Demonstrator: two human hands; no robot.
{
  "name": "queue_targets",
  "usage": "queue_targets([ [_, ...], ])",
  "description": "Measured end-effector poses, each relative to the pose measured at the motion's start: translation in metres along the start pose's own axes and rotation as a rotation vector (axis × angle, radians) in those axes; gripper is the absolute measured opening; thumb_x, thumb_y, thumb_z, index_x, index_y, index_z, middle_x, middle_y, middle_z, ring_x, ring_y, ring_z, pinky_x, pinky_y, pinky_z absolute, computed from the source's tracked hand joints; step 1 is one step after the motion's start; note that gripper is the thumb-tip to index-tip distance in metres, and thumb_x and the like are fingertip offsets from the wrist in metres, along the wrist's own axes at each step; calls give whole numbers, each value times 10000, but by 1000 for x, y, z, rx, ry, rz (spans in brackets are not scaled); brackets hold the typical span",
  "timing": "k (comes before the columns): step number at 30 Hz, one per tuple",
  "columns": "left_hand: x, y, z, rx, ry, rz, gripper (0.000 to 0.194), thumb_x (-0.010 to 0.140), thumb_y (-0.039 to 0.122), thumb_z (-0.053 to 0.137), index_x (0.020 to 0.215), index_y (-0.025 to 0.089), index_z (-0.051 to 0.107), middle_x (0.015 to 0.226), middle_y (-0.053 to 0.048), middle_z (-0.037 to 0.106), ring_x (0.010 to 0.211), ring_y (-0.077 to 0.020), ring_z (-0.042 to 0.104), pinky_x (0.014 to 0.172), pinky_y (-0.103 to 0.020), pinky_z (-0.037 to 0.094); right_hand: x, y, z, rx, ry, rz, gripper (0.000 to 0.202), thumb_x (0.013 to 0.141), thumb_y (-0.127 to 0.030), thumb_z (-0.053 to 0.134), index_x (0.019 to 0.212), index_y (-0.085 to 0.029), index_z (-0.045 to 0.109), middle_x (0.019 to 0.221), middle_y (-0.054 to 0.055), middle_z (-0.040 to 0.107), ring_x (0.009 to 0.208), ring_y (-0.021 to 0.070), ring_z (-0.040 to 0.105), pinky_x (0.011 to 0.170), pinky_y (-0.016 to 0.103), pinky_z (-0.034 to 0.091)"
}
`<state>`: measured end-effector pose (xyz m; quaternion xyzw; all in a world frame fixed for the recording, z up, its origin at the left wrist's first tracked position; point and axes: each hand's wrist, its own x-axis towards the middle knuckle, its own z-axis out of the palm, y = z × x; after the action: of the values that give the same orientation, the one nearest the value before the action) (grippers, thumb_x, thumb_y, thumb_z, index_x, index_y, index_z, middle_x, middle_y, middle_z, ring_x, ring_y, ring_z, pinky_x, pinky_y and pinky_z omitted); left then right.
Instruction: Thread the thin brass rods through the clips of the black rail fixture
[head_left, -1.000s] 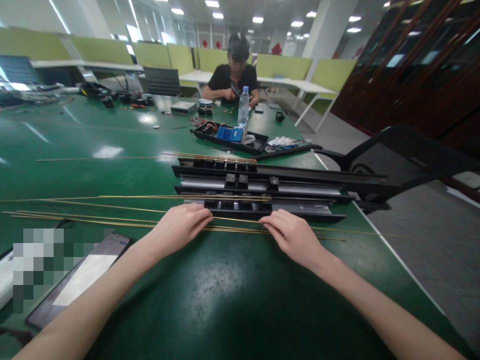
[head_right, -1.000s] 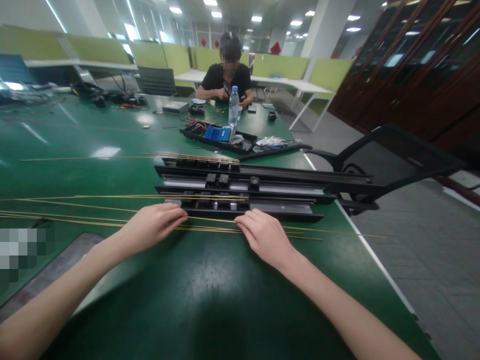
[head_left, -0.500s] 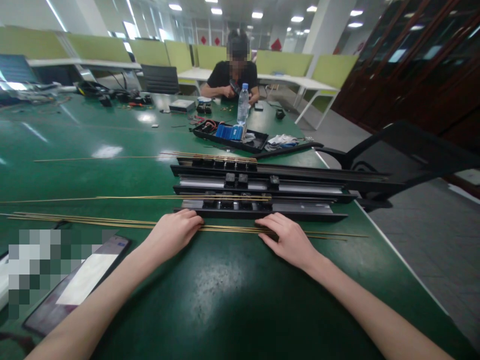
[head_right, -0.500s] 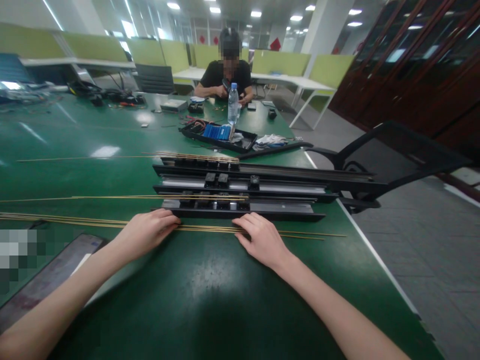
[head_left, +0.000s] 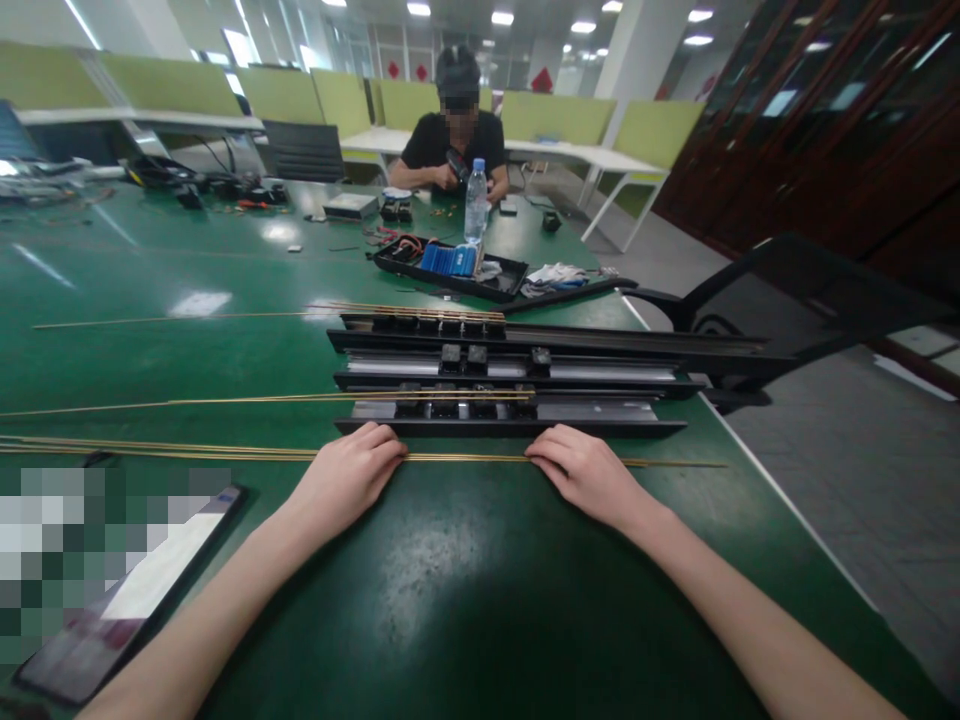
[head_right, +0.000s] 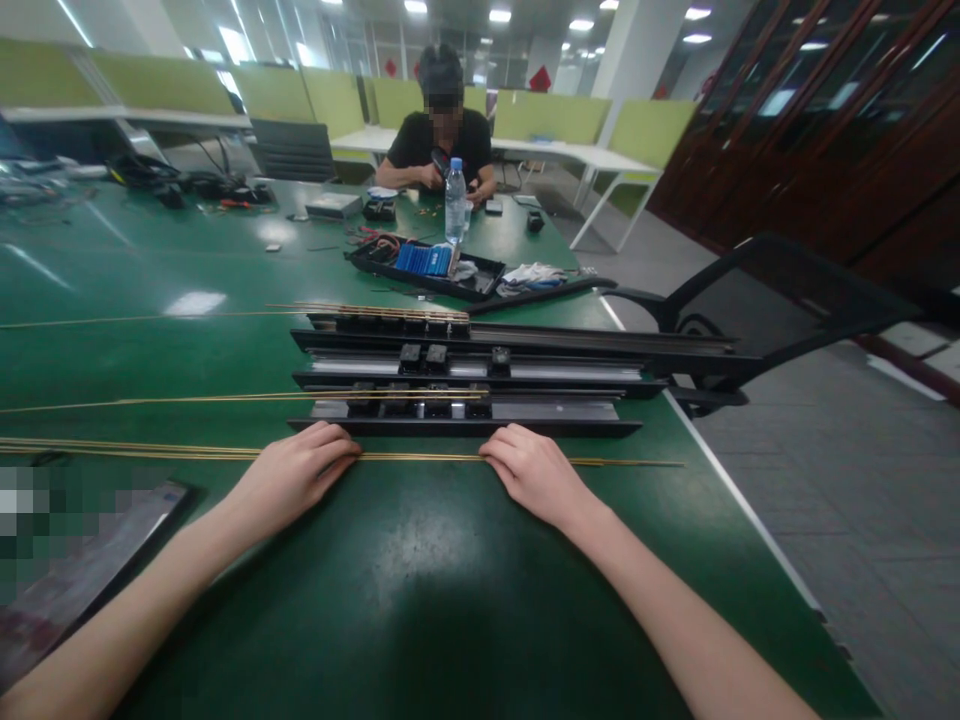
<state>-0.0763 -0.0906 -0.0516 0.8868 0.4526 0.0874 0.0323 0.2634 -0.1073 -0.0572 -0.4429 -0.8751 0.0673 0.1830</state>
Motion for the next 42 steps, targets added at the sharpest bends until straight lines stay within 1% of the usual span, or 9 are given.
queue_targets([
  [12,1,-1,3,-44,65,-18,335,979,338,371,1122,206,644,1090,-77,648,1002,-205,590,863,-350,504,5,0,7,-74,88,-48,241,968,-158,429,1080,-181,641,1017,89,674,945,206,605,832,371,506],
  [18,2,-3,5,-60,56,1,332,978,325,379,1067,217,680,1091,-69,657,994,-200,593,855,-340,509,8,-6,0,-82,21,-78,167,931,-240,529,1017,-182,661,1020,85,672,961,216,602,826,383,516],
  [24,4,-3,7,-28,44,-2,341,985,304,356,1060,218,677,1061,-71,662,982,-199,594,835,-334,518,7,-1,-1,-112,-35,-80,237,937,-122,455,1022,-181,669,1027,87,679,947,197,619,759,334,544],
  [29,5,0,7,-3,38,-19,351,985,311,353,1033,207,685,1043,-73,671,963,-210,608,799,-350,533,8,4,3,-63,3,-131,254,947,-114,440,1020,-170,677,1019,88,697,955,193,628,774,333,548],
  [32,4,-1,6,-15,64,-23,345,977,328,375,1053,214,692,1064,-70,687,972,-211,628,813,-353,547,2,13,-10,14,19,-142,233,948,-168,471,1008,-205,693,980,61,717,925,180,651,790,335,550],
  [35,1,-3,4,-35,104,-29,349,967,363,403,1096,218,693,1140,-72,695,1026,-213,642,892,-367,549,-23,34,-32,42,175,72,162,905,-257,560,949,-225,713,936,49,726,886,203,671,815,374,551],
  [38,-3,3,8,-53,107,6,377,961,386,421,1217,227,648,1270,-69,658,1149,-223,616,1002,-394,514,-65,67,-50,119,525,530,212,870,-384,593,915,-216,715,953,81,729,909,259,683,862,439,547],
  [40,-4,13,15,-53,95,95,438,954,397,436,1341,234,558,1387,-62,578,1287,-233,526,1093,-417,447,-94,90,-56,245,796,833,297,870,-449,570,892,-188,710,934,137,728,936,294,686,930,474,520],
  [42,-3,25,24,-24,55,199,527,950,414,439,1447,238,431,1503,-58,442,1393,-243,396,1153,-453,373,-118,108,-59,378,895,978,309,856,-453,584,952,-189,712,1116,178,695,1119,321,626,1018,454,469],
])
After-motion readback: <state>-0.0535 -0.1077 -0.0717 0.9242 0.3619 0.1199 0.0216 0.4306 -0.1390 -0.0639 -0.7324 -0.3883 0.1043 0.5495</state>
